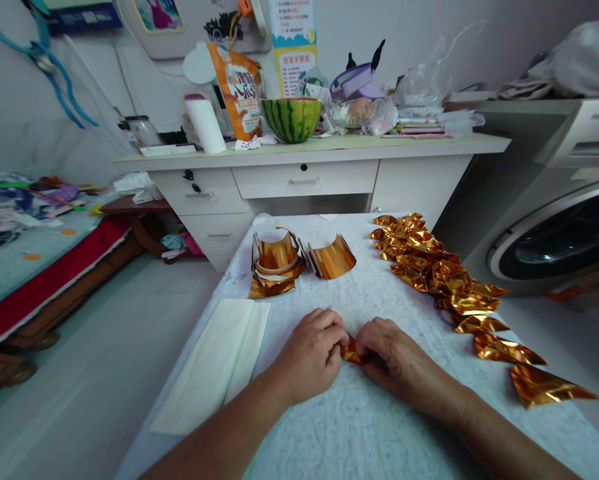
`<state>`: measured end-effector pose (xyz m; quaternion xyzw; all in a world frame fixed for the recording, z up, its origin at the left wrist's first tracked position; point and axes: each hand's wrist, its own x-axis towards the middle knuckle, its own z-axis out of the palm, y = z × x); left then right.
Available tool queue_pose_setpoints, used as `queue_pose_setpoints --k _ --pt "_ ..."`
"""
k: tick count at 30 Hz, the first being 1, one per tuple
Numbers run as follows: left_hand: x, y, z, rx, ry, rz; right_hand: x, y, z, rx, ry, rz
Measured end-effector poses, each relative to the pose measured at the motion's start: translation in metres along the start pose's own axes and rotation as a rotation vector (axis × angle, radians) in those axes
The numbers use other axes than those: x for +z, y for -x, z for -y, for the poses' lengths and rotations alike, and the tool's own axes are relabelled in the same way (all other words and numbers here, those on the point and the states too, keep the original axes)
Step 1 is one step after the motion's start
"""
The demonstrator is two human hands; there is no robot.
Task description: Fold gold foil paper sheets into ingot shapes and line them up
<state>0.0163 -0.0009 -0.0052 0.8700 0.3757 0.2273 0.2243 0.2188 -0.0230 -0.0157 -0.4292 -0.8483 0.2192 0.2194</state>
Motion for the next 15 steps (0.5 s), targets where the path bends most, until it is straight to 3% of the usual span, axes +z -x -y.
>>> queue_pose_setpoints --k 8,15 --pt "0.001 0.000 -0.004 0.007 -0.036 0.094 -0.005 0.000 -0.001 0.023 -0.047 0.018" --pt "0.006 -0.001 -0.001 -0.051 0.024 0.089 -0.015 0.000 -0.002 0.018 -0.126 0.080"
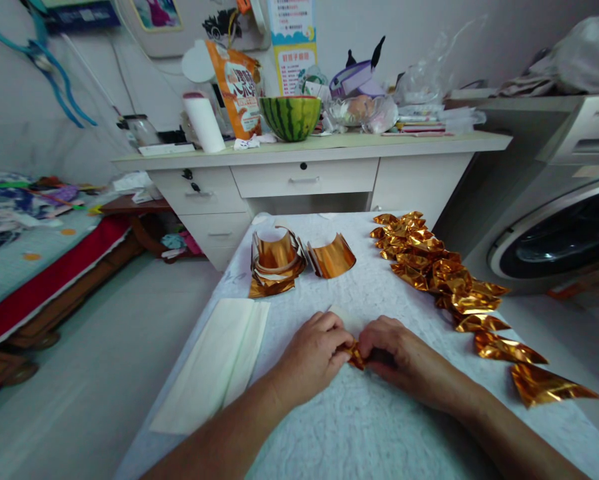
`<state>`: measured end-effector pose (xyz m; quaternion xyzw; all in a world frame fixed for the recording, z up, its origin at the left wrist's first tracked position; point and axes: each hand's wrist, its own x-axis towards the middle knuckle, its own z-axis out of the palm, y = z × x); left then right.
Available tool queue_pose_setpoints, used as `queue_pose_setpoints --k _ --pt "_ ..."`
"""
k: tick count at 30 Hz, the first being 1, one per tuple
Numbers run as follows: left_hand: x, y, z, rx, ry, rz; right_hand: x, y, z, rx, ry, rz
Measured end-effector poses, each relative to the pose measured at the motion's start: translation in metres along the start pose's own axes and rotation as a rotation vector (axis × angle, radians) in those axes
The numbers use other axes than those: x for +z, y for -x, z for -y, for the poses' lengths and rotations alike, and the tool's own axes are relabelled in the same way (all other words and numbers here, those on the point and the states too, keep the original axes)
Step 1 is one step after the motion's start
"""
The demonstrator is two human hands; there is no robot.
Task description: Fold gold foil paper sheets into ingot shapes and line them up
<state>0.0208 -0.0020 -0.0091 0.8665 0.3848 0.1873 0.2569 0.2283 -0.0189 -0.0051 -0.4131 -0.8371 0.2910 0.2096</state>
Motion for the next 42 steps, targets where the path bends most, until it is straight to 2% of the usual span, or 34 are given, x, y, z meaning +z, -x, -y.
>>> queue_pose_setpoints --k 6,12,16,23,35,42 --pt "0.004 0.000 0.005 -0.033 0.085 -0.018 0.000 0.002 -0.004 0.041 0.019 -0.001" --pt "0.000 0.003 -0.001 -0.065 0.115 0.002 0.000 0.002 -0.002 0.116 0.044 -0.026" --pt "0.002 0.001 -0.002 -0.105 0.147 -0.025 -0.001 0.001 0.000 0.132 0.057 -0.030" --pt "0.009 -0.003 0.000 -0.116 0.133 -0.053 0.002 -0.001 0.002 0.157 0.059 -0.042" --pt "0.017 -0.001 -0.005 -0.188 0.084 -0.129 0.011 -0.005 0.001 0.279 0.202 -0.112" --pt "0.017 0.000 -0.007 -0.181 0.039 -0.140 0.014 -0.007 0.003 0.320 0.270 -0.129"
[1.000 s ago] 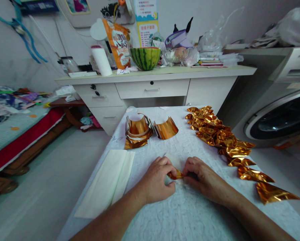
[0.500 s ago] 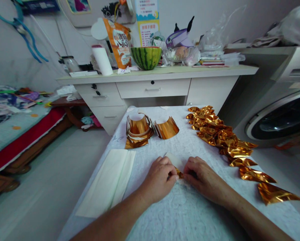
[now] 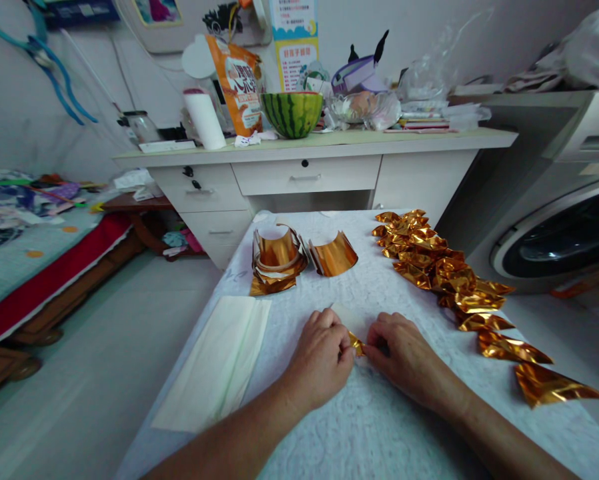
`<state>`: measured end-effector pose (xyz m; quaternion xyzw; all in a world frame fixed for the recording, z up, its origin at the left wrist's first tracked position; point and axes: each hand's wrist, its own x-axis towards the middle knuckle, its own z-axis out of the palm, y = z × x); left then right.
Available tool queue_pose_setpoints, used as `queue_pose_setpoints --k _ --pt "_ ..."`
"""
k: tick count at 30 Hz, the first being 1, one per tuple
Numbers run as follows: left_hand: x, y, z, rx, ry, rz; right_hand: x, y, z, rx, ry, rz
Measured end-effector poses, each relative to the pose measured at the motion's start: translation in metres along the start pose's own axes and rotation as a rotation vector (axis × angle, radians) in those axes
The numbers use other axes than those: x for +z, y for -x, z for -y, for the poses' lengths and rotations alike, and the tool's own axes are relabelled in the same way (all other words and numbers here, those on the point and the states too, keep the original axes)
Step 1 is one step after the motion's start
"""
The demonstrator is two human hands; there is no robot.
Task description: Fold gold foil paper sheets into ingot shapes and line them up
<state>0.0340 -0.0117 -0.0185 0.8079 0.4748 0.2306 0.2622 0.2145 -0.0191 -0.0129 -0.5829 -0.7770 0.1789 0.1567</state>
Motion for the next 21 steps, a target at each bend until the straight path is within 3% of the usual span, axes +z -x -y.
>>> queue_pose_setpoints --k 21 --pt "-0.0027 -0.0019 -0.0041 0.011 -0.127 0.066 -0.0009 -0.0022 0.0074 0.026 0.144 0.077"
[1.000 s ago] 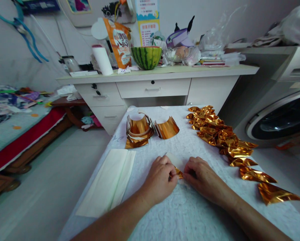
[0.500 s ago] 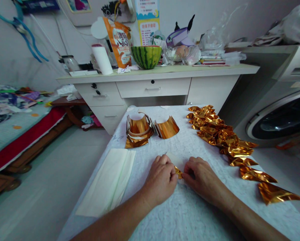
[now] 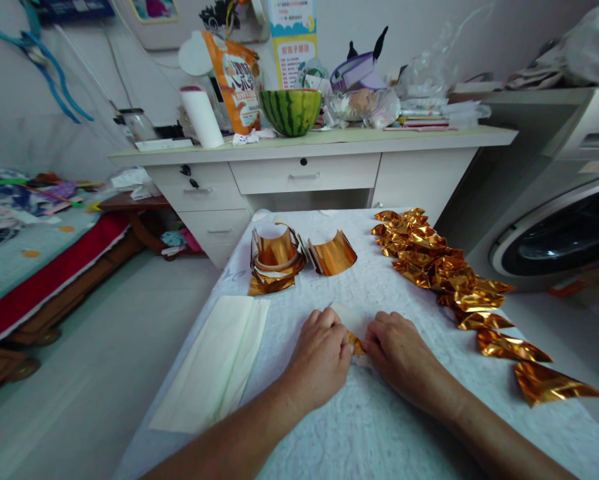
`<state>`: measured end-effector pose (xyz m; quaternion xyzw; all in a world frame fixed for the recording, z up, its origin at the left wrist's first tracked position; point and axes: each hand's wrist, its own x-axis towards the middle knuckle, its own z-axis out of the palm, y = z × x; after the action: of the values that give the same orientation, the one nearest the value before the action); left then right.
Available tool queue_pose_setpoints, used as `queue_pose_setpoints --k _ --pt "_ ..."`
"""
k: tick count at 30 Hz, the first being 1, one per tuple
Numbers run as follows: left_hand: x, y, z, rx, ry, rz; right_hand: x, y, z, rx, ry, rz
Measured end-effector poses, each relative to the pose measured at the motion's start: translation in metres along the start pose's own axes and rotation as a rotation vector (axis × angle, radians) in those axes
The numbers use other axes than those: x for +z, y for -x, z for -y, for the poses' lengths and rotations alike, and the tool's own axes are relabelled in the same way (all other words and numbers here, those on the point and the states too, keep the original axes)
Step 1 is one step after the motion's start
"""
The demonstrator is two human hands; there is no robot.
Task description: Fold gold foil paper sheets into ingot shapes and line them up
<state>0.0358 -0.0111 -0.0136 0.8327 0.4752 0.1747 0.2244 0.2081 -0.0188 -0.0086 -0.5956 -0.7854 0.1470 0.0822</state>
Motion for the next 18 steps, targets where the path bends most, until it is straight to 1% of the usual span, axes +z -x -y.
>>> queue_pose_setpoints --k 7,12,16,18 --pt "0.0024 0.0002 0.0017 0.009 -0.015 -0.017 0.0027 0.0006 0.0012 0.009 0.029 -0.015" --pt "0.0025 -0.0010 0.0038 0.007 0.046 -0.037 0.0041 0.0030 0.0001 0.026 0.009 -0.045" --pt "-0.0007 -0.0023 0.0061 0.036 0.093 0.009 0.0061 0.0060 -0.0015 0.045 0.029 -0.115" --pt "-0.0024 -0.0024 0.0072 0.041 0.118 0.030 0.0074 0.0071 -0.0023 0.032 0.028 -0.148"
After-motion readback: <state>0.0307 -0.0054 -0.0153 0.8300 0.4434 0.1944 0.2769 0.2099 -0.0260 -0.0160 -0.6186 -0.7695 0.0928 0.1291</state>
